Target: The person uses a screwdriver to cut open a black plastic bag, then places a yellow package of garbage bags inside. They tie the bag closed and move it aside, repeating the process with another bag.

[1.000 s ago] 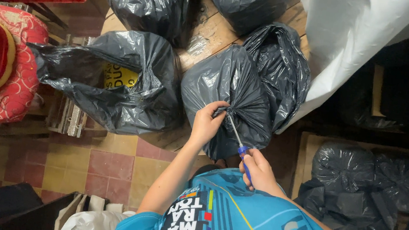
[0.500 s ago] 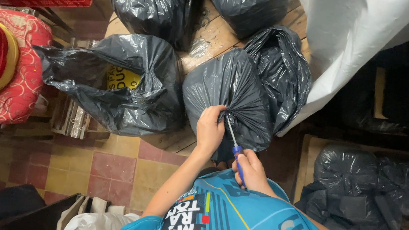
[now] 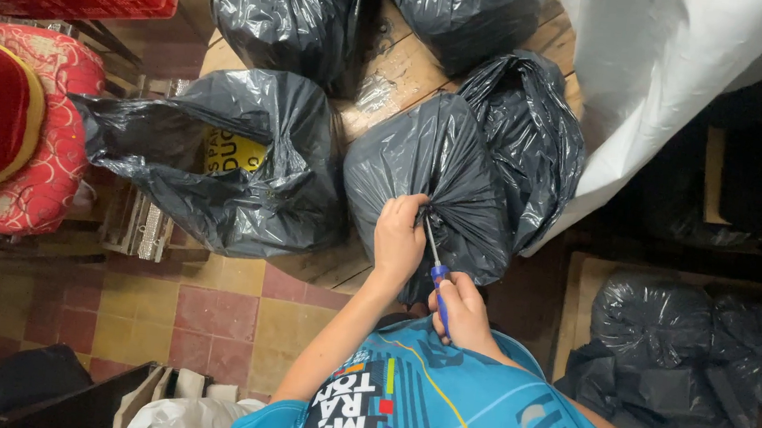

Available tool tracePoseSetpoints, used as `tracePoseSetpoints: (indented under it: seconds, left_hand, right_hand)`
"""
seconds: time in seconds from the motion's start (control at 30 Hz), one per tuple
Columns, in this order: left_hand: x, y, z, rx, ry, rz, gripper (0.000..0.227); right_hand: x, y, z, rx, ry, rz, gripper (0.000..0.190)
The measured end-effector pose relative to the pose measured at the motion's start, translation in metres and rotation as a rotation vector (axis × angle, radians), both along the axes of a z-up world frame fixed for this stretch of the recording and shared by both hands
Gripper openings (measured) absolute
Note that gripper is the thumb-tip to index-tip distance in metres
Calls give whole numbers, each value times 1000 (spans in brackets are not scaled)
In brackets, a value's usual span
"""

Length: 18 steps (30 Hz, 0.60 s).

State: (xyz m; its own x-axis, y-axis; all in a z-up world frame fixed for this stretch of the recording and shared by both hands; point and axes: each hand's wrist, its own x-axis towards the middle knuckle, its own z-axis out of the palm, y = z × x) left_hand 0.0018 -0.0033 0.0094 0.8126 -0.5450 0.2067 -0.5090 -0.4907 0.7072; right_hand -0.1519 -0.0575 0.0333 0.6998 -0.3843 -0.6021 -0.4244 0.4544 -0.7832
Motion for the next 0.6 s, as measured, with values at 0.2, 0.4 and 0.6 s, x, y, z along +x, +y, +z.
tracePoseSetpoints:
  seconds: [0.2,0.4,0.6]
  left_hand:
    - [0,-1,4,-61,189,18,28]
    - [16,16,-4,-93,380,-3,28]
    - [9,14,-6,67,93,-204,29]
  right_hand:
    - [3,-4,-23,-6,-61,-10,28]
    - [-7,-46,-3,-18,9,149,27]
    - [-26,-112,38,-216,30,416,26]
